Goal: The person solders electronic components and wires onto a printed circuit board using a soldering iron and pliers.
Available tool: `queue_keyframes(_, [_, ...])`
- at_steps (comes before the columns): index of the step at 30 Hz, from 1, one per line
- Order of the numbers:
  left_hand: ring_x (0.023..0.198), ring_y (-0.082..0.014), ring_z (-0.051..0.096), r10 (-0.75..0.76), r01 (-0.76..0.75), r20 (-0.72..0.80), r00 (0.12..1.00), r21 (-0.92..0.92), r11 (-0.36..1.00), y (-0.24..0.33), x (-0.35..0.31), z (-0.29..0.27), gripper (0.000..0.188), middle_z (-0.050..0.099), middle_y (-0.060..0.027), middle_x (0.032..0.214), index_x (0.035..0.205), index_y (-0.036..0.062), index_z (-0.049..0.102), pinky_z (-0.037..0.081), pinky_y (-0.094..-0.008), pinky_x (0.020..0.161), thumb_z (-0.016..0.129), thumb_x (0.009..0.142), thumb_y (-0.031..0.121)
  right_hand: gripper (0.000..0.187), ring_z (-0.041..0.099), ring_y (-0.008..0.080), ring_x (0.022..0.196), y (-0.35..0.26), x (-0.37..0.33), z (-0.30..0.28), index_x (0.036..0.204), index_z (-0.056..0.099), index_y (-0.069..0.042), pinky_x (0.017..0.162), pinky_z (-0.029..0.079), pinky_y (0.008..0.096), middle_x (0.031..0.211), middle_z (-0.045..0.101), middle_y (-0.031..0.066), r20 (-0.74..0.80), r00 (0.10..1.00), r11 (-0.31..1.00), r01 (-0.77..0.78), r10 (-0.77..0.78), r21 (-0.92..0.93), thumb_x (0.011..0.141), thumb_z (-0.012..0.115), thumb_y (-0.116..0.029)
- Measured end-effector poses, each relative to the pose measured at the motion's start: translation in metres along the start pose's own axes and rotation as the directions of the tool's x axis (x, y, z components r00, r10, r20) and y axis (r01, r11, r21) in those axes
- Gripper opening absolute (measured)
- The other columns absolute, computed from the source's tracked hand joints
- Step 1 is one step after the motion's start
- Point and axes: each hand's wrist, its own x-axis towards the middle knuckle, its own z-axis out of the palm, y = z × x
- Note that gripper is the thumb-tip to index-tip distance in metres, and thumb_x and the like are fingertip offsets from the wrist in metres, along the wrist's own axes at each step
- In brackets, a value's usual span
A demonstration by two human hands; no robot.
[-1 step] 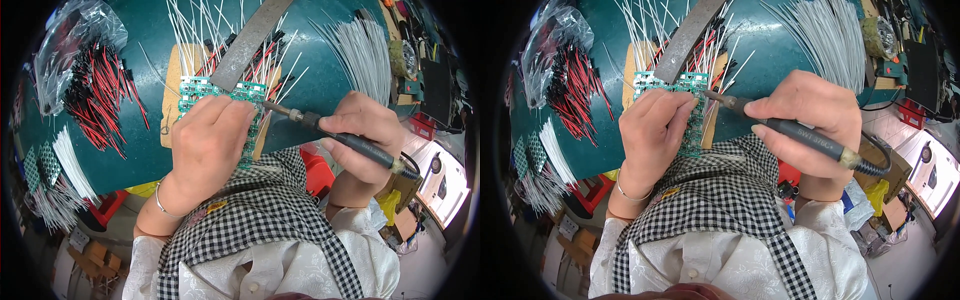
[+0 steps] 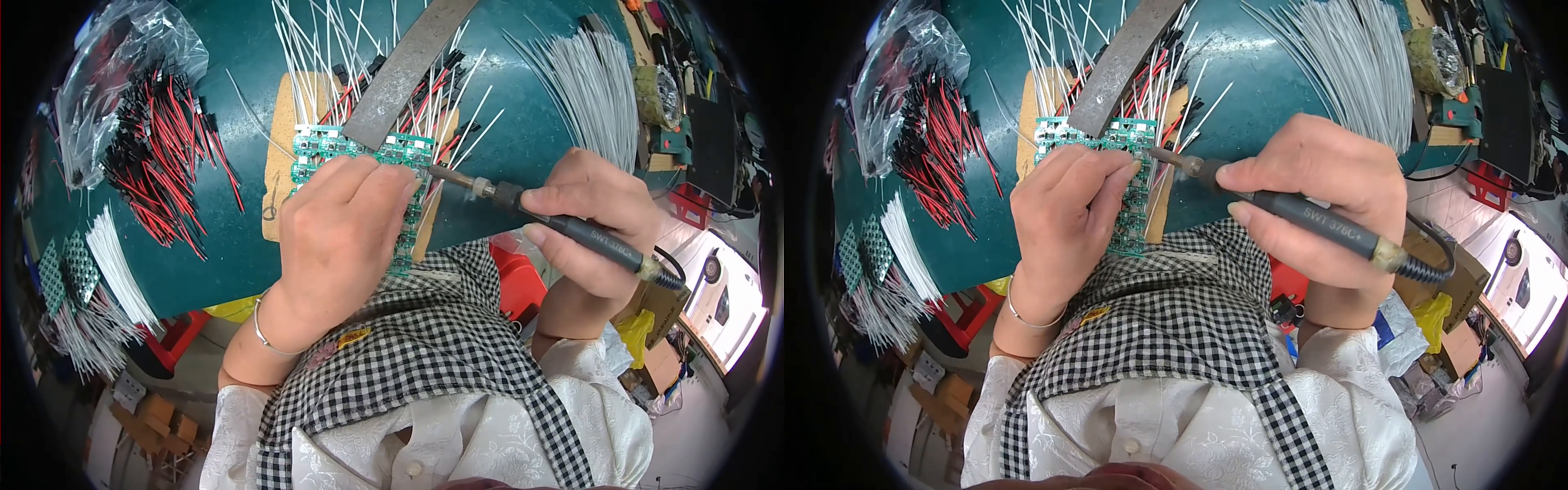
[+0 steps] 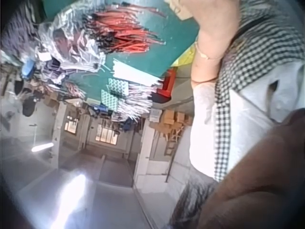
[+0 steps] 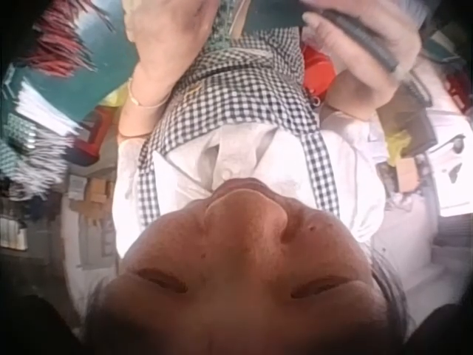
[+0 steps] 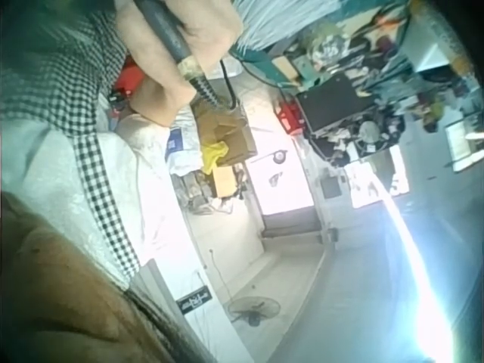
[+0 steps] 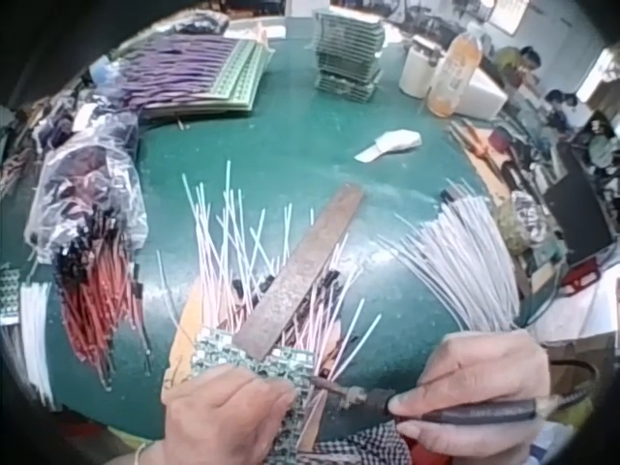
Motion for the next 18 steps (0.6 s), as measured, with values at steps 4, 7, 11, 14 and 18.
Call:
queue_keyframes(4, [0.067, -0.0264, 0.06, -0.003, 0.003, 0.009, 1.0, -0.039, 0.999, 0.005, -0.002, -0.008, 0.02, 0.06, -0.0081, 0.074, 0.088, 0.0038, 0.069, 0.048, -0.0372, 0.057, 0.078, 0.072, -0.003, 0.029, 0.06, 0.0186, 0.06, 0.003, -0.004, -0.006, 0.086, 0.076, 0.006, 0.054, 0.042, 0.0283, 0.071, 0.067, 0.0116, 0.003, 1.0, 1.0, -0.018, 0.018, 0.015, 0.058, 0.077, -0.001])
queue_keyframes(7, [0.063, -0.0254, 0.059, -0.046, 0.046, -0.004, 0.999, -0.044, 0.998, 0.006, -0.007, -0.017, 0.019, 0.059, -0.0079, 0.071, 0.087, 0.0033, 0.07, 0.047, -0.0363, 0.055, 0.08, 0.072, -0.004, 0.029, 0.059, 0.0173, 0.06, 0.007, -0.01, -0.018, 0.089, 0.076, 0.006, 0.054, 0.04, 0.0275, 0.072, 0.066, 0.0112, -0.002, 1.0, 0.998, -0.024, 0.024, 0.052, 0.061, 0.078, -0.001])
queue_keyframes(11, [0.06, -0.0245, 0.058, -0.075, 0.073, -0.025, 0.997, -0.053, 0.996, 0.005, -0.014, -0.026, 0.018, 0.059, -0.008, 0.07, 0.087, 0.0029, 0.07, 0.046, -0.0356, 0.054, 0.08, 0.073, -0.004, 0.03, 0.057, 0.0156, 0.06, 0.012, -0.017, -0.027, 0.093, 0.075, 0.006, 0.054, 0.039, 0.0268, 0.073, 0.065, 0.0105, -0.043, 0.998, 0.992, 0.042, -0.037, 0.121, 0.065, 0.078, -0.001])
queue_keyframes(14, [0.06, -0.0236, 0.059, -0.094, 0.093, -0.022, 0.995, -0.04, 0.995, 0.006, -0.016, -0.029, 0.017, 0.059, -0.0081, 0.07, 0.086, 0.0028, 0.07, 0.046, -0.0349, 0.054, 0.08, 0.074, -0.004, 0.03, 0.057, 0.0154, 0.06, 0.01, -0.017, -0.023, 0.092, 0.076, 0.006, 0.055, 0.039, 0.0265, 0.072, 0.065, 0.0102, -0.057, 0.998, 0.992, 0.015, -0.007, 0.127, 0.064, 0.079, -0.001])
queue_keyframes(18, [0.06, -0.0235, 0.059, -0.069, 0.068, -0.022, 0.997, -0.05, 0.996, 0.006, -0.018, -0.028, 0.017, 0.06, -0.0076, 0.069, 0.086, 0.0031, 0.07, 0.046, -0.0341, 0.054, 0.08, 0.074, -0.004, 0.029, 0.058, 0.0158, 0.06, 0.01, -0.014, -0.014, 0.092, 0.076, 0.005, 0.054, 0.04, 0.0266, 0.073, 0.066, 0.0105, -0.026, 0.999, 0.995, -0.023, 0.026, 0.1, 0.063, 0.079, -0.001])
